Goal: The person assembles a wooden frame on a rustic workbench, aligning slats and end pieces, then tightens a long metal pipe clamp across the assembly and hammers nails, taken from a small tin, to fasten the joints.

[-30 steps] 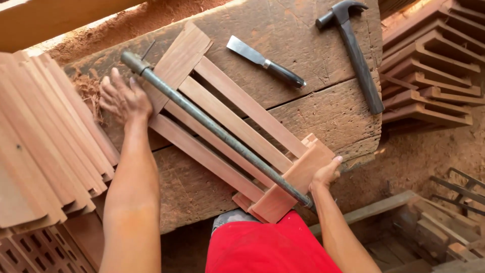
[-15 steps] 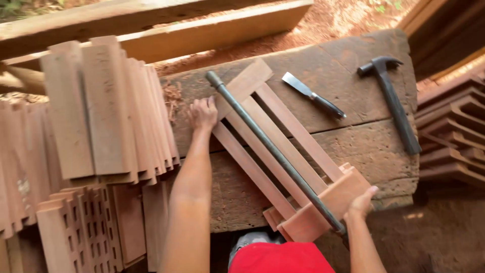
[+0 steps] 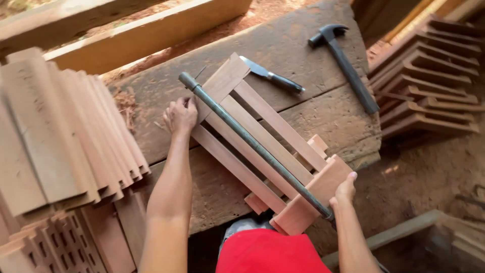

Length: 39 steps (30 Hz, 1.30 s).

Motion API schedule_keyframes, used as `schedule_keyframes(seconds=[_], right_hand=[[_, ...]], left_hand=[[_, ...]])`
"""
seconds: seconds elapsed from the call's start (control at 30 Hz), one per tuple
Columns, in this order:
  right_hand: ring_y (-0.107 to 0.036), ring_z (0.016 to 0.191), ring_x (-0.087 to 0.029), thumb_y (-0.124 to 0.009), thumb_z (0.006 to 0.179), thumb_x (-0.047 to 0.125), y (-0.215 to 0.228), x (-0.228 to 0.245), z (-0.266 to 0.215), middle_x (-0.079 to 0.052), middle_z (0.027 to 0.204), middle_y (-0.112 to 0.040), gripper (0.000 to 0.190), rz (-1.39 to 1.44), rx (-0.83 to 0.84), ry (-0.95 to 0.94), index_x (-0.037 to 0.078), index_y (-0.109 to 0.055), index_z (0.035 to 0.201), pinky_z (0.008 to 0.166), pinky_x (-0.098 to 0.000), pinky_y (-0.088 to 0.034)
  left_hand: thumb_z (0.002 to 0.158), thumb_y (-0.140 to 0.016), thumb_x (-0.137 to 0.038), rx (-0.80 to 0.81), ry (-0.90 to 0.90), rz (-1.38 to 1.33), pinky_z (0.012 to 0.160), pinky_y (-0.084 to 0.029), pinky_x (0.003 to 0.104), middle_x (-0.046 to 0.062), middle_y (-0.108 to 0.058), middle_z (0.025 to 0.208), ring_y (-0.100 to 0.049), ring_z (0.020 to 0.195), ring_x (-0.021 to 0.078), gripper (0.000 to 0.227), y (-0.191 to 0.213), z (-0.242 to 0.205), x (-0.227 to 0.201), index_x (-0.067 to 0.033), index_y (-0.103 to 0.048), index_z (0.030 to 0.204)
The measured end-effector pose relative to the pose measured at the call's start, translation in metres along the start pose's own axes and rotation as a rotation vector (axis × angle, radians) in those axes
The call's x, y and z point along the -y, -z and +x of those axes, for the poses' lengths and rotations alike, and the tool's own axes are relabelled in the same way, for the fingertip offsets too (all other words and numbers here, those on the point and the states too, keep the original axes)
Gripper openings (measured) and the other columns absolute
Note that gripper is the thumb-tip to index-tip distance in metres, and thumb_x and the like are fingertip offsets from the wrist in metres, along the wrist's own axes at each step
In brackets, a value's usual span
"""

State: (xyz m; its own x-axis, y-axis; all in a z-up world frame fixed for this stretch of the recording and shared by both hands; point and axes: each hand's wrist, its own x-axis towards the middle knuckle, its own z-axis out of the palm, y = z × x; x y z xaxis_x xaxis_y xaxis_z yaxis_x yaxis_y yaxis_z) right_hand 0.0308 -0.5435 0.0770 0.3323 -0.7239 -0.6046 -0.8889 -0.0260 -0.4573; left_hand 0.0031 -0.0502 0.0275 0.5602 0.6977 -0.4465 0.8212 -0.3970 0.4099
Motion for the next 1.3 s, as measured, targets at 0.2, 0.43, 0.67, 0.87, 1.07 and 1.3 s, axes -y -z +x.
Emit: schedule_keyframes(seconds=[0.2, 0.43, 0.67, 0.87, 1.07, 1.3], right_hand=[[-0.038, 0.146, -0.041, -0.05, 0.097, 0.079, 0.013, 0.01, -0.022, -0.028, 0.157, -0.038, 0.102, 0.109, -0.028, -0.049, -0.006, -0.038, 0.152, 0.114, -0.063, -0.034], [-0.027, 0.151, -0.044, -0.046, 0.101, 0.071, 0.028, 0.024, -0.056, -0.03, 0.163, -0.026, 0.095, 0.232, 0.116, 0.012, -0.006, -0.032, 0.154, 0.122, -0.0598, -0.026], [-0.044, 0.144, -0.034, -0.049, 0.084, 0.096, 0.001, -0.029, 0.046, -0.023, 0.151, -0.049, 0.112, 0.156, -0.103, -0.097, 0.002, -0.055, 0.143, 0.12, -0.0469, -0.035], [-0.055, 0.133, -0.038, -0.055, 0.086, 0.091, -0.008, -0.063, 0.09, -0.026, 0.135, -0.062, 0.102, 0.048, -0.192, -0.113, -0.001, -0.066, 0.13, 0.11, -0.0476, -0.045], [-0.061, 0.124, -0.035, -0.055, 0.085, 0.088, -0.011, -0.035, 0.062, -0.022, 0.127, -0.067, 0.095, 0.037, -0.207, -0.135, 0.002, -0.071, 0.123, 0.103, -0.0455, -0.048], [-0.051, 0.138, -0.037, -0.061, 0.085, 0.086, -0.016, 0.002, 0.04, -0.024, 0.143, -0.058, 0.099, 0.176, -0.174, -0.076, 0.0, -0.064, 0.133, 0.115, -0.0485, -0.039]], left_hand=[[0.1, -0.055, -0.058, -0.059, -0.045, 0.068, 0.1, -0.046, 0.052, 0.01, -0.068, 0.112, -0.063, 0.113, 0.0376, 0.037, -0.028, 0.015, -0.01, -0.0298, -0.073, 0.115], [0.092, -0.07, -0.049, -0.579, -0.315, -0.082, 0.1, -0.044, 0.053, 0.018, -0.059, 0.123, -0.056, 0.116, 0.0431, 0.056, -0.047, 0.031, -0.056, -0.0119, -0.062, 0.133], [0.098, -0.05, -0.073, 0.134, -0.528, 0.577, 0.106, -0.035, 0.056, 0.025, -0.054, 0.135, -0.05, 0.127, 0.0435, 0.079, -0.021, 0.042, -0.137, -0.0016, -0.059, 0.131], [0.094, -0.04, -0.087, 0.158, -0.443, 0.649, 0.099, -0.04, 0.049, 0.02, -0.049, 0.142, -0.052, 0.122, 0.0424, 0.09, -0.034, 0.055, -0.137, -0.0079, -0.067, 0.129], [0.094, -0.046, -0.084, 0.146, -0.459, 0.598, 0.093, -0.041, 0.048, 0.02, -0.049, 0.138, -0.051, 0.119, 0.0427, 0.084, -0.029, 0.052, -0.147, -0.0088, -0.069, 0.125], [0.092, -0.05, -0.085, -0.019, -0.561, 0.545, 0.09, -0.044, 0.05, 0.02, -0.054, 0.13, -0.055, 0.112, 0.043, 0.082, -0.048, 0.07, -0.129, -0.0094, -0.071, 0.118]])
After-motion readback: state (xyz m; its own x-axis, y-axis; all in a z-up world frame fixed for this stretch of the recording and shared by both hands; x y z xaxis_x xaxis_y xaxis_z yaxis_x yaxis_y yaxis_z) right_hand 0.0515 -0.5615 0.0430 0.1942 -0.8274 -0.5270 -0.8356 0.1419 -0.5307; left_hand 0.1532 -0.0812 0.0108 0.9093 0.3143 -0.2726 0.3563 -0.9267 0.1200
